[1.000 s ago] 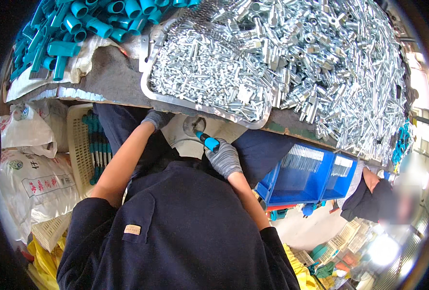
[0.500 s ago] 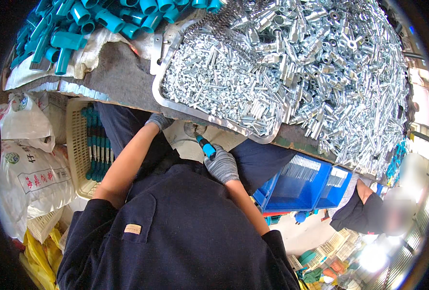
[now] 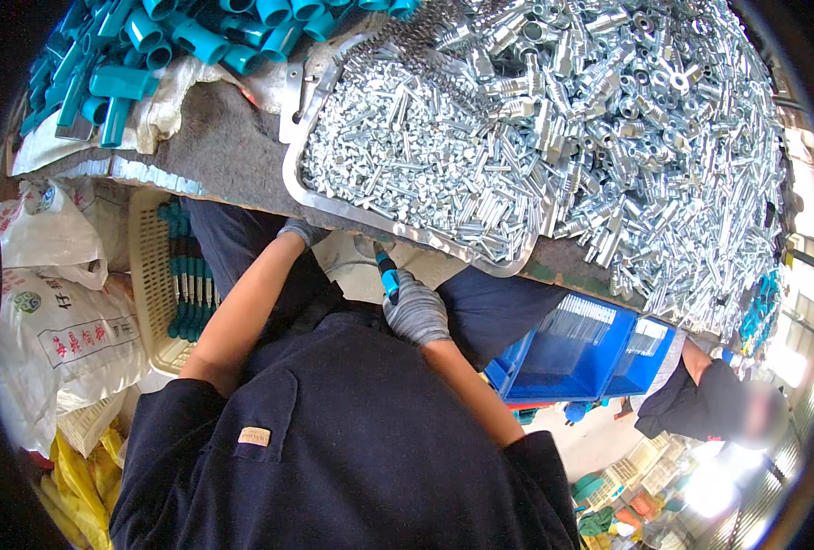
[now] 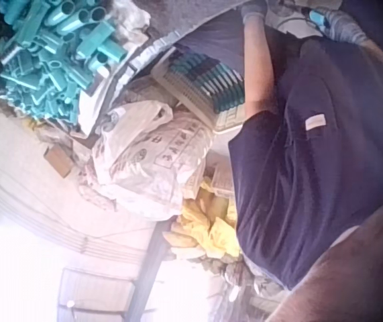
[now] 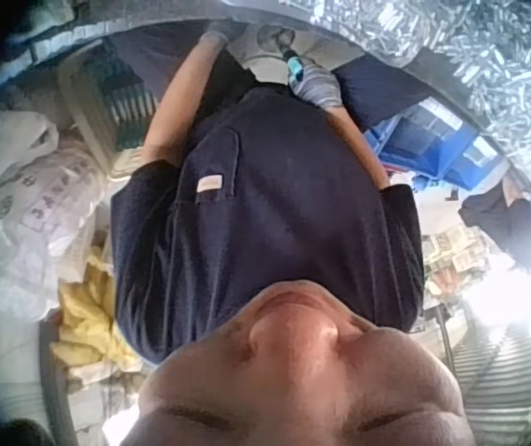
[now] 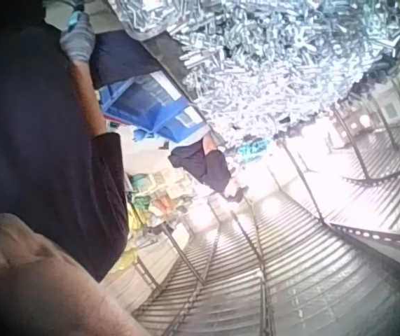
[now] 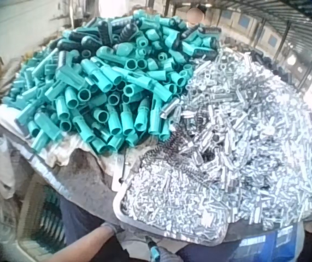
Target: Assemble metal shafts into plastic handles and store the finished assemblies in a basket.
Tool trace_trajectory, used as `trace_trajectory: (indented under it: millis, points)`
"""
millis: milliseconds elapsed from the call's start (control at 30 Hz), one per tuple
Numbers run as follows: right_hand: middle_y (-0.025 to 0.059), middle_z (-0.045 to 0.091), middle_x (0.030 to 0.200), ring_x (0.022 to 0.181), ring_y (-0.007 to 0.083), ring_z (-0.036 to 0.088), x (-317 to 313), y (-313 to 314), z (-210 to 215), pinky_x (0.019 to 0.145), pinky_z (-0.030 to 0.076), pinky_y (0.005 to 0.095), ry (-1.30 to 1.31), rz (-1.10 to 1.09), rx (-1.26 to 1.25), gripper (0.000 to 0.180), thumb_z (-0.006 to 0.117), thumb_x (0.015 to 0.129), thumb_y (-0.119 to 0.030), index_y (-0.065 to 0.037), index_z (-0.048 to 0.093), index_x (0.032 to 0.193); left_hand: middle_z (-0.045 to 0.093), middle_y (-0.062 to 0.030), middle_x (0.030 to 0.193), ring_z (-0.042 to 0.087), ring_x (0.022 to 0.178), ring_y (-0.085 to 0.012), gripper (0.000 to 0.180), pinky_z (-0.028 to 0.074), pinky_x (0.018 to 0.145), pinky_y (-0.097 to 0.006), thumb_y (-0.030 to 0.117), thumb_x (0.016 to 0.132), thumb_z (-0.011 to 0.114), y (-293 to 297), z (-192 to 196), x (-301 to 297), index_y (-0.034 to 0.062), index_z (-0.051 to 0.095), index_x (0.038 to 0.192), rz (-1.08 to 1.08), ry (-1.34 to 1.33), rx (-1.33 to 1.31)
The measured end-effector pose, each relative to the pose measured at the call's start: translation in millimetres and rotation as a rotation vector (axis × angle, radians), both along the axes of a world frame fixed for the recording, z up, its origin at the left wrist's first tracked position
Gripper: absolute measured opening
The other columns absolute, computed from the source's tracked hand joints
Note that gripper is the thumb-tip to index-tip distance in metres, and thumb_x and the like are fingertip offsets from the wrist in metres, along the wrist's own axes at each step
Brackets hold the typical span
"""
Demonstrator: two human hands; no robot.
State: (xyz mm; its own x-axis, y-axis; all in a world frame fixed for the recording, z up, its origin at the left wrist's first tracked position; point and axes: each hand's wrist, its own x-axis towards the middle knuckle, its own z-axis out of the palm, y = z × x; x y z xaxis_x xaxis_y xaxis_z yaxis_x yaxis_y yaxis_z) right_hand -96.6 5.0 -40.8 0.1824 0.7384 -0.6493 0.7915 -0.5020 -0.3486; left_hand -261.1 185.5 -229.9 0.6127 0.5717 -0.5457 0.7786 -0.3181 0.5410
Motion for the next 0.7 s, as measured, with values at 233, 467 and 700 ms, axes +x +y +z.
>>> trace_trajectory:
  millis: [233, 467, 700]
  points:
    - [0.0231, 0.064, 0.093, 0.091, 0.0383, 0.061, 8.4, 18.2, -7.0, 0.080, 0.048, 0.0457, 0.039, -0.036, -0.010, 0.035, 0.063, 0.078, -0.027, -0.001, 0.057, 0.100, 0.025, -0.0084, 0.150, 0.024, 0.136, -0.0290, 0.062, 0.020, 0.114, -0.042, 0.050, 0.092, 0.036, -12.0, -34.1, -21.9, 0.0186, 0.029, 0.144, 0.090, -0.154, 0.279]
    - [0.0235, 0.064, 0.082, 0.081, 0.0376, 0.063, -16.8, 41.2, -22.8, 0.072, 0.049, 0.0471, 0.038, 0.257, 0.061, 0.035, 0.060, 0.077, -0.018, 0.003, 0.053, 0.103, 0.028, -0.0082, 0.149, 0.026, 0.136, -0.0275, 0.057, 0.020, 0.114, -0.042, 0.046, 0.093, 0.035, -9.2, -9.5, -15.4, 0.0179, 0.032, 0.143, 0.052, -0.011, 0.278]
    - [0.0191, 0.065, 0.101, 0.093, 0.0332, 0.063, 42.0, 25.0, -12.7, 0.080, 0.050, 0.0401, 0.206, 0.013, 0.170, 0.051, 0.059, 0.083, -0.033, 0.001, 0.050, 0.120, 0.053, -0.0108, 0.130, 0.049, 0.120, -0.0297, 0.038, 0.038, 0.100, -0.039, 0.030, 0.090, 0.045, -24.3, 65.5, 27.6, 0.0140, 0.055, 0.123, 0.040, -0.206, -0.213]
